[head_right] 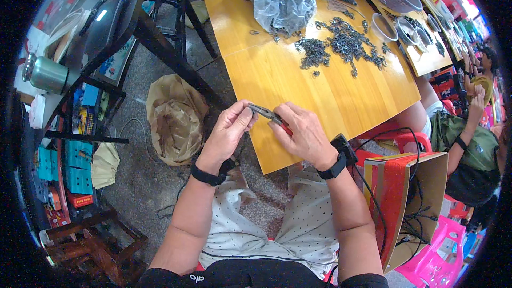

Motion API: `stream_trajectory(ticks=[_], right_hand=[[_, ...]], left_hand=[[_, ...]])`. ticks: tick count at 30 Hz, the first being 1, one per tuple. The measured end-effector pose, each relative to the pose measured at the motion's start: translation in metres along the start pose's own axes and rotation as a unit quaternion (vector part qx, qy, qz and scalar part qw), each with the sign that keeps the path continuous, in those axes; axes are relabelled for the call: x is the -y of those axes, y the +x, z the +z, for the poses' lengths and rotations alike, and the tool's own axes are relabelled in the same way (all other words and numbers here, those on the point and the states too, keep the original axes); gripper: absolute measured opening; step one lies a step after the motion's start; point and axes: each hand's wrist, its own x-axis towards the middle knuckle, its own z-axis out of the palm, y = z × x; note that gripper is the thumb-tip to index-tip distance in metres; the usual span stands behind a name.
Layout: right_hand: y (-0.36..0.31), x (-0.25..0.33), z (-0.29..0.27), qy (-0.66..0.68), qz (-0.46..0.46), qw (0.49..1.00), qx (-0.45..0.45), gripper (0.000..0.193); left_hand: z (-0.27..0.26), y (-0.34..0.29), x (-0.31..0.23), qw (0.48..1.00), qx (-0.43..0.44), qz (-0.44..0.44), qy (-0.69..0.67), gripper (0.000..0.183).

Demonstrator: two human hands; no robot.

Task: Assembling small metal and plastic components using pliers.

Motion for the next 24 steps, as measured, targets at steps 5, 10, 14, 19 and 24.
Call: stream_trajectory(ticks=[5,10,14,19,24], right_hand=[[-0.0009,0.0011,-0.0012,0.008,0.012,1.000,0.011,0.016],[0.0018,0.0022,0.0027,-0.018,-0.010,1.000,-0.019,0.015],[0.0008,0.0041,0.0015,-0.033,0.000,0.999,-0.015,0.015],[-0.0015,0.0046,0.0043,-0.021,0.015,1.000,-0.014,0.015],[0.0012,-0.0018,0.0046,0.016,-0.025,0.999,-0.025,0.020]], left_hand=[[0.0003,0.0003,-0.0011,1.000,0.008,-0.003,-0.024,0.021],[-0.0036,-0.0007,0.0014,0.998,0.019,-0.021,-0.063,0.020],[-0.0042,-0.0004,0.0023,0.998,0.016,-0.025,-0.061,0.020],[-0.0034,-0.0006,0.0015,0.995,0.010,-0.033,-0.096,0.019],[-0.0061,-0.0024,0.0019,0.969,0.048,-0.068,-0.234,0.016]])
